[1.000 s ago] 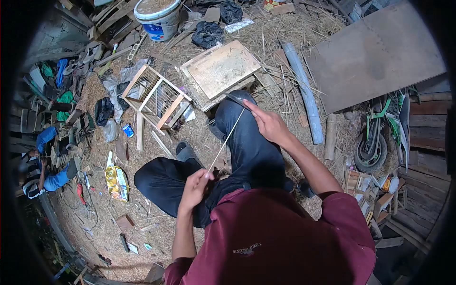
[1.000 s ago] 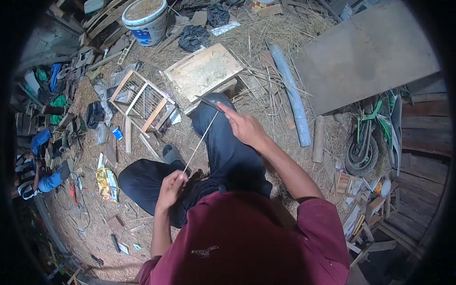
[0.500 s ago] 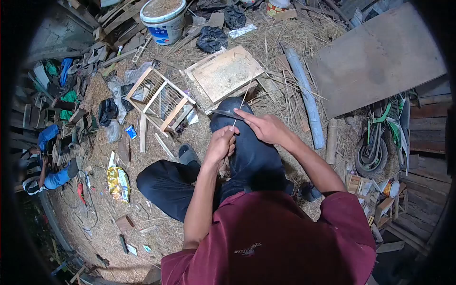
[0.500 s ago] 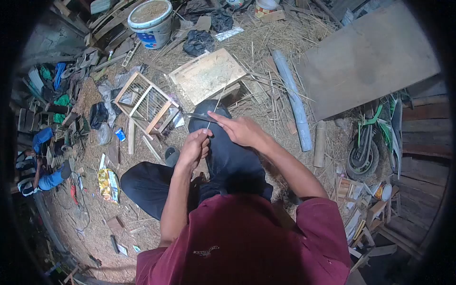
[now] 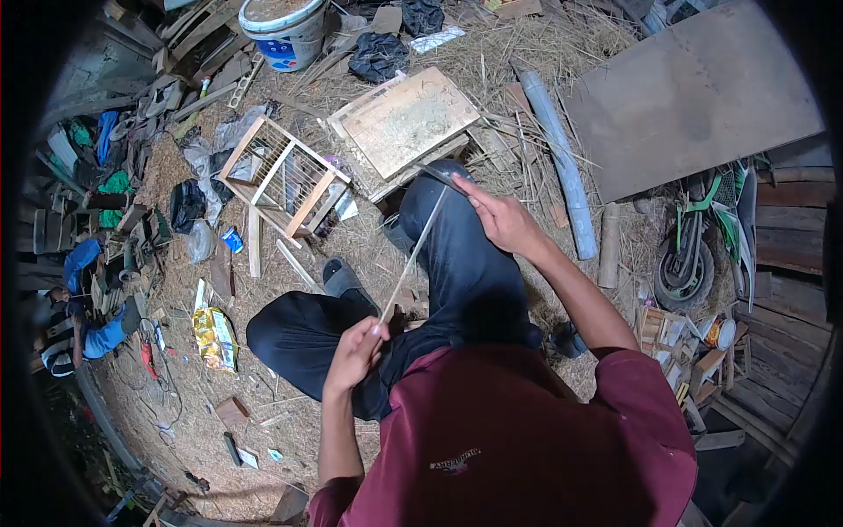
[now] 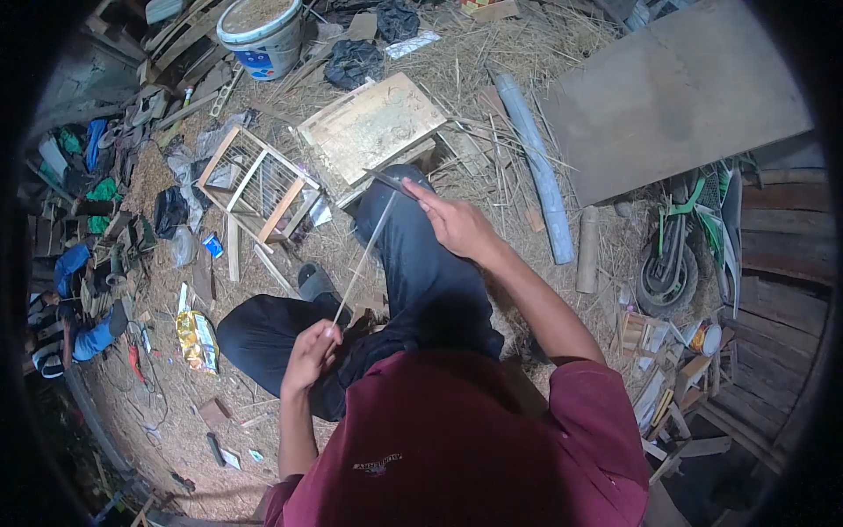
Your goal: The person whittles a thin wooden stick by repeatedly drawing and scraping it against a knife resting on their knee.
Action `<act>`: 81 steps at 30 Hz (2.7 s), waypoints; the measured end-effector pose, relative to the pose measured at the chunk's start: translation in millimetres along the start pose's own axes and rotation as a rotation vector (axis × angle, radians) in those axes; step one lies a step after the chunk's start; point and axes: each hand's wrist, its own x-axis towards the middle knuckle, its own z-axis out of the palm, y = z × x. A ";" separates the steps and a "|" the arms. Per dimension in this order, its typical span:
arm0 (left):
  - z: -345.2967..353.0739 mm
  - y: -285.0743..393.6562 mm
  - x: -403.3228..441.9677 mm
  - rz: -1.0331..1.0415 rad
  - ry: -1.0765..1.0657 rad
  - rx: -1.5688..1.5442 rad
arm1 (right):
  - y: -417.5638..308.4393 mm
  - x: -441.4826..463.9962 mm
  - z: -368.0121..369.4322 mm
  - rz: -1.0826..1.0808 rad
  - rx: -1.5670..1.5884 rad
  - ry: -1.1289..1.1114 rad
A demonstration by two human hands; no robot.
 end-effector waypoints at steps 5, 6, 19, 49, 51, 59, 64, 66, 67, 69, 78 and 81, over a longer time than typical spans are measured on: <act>-11.7 7.8 -6.4 -0.033 0.067 -0.119 | 17.0 0.9 17.9 -0.153 0.163 0.229; -4.2 15.2 2.4 -0.043 0.067 -0.134 | 15.6 0.9 19.7 -0.214 0.169 0.287; 70.1 39.6 114.6 0.058 0.066 -0.270 | -7.2 -1.7 16.9 -0.312 -0.068 -0.009; 71.4 47.7 129.1 0.106 0.098 -0.305 | -9.2 1.9 14.3 -0.225 -0.028 -0.018; 73.5 33.1 121.8 0.155 0.177 -0.183 | -7.7 3.1 14.7 -0.203 -0.034 -0.001; 44.9 -6.6 41.2 0.009 0.107 -0.215 | 5.3 -0.4 13.9 -0.182 0.034 0.095; 16.1 -15.7 -10.4 -0.069 0.099 -0.295 | 14.1 -2.5 19.7 -0.152 0.156 0.243; 13.0 -11.0 -9.8 -0.014 0.143 -0.347 | 16.5 -4.5 22.7 -0.175 0.228 0.296; 14.9 -5.7 -5.0 0.040 0.136 -0.346 | 14.2 -4.3 23.9 -0.222 0.239 0.327; 29.1 11.8 14.8 0.066 0.187 -0.259 | 6.7 -4.6 25.8 -0.347 0.231 0.392; 67.1 48.2 134.9 0.225 0.179 -0.060 | -9.9 9.3 22.3 -0.333 0.046 0.049; 62.4 38.3 124.0 0.194 0.151 -0.091 | -2.6 11.1 27.9 -0.351 0.051 0.086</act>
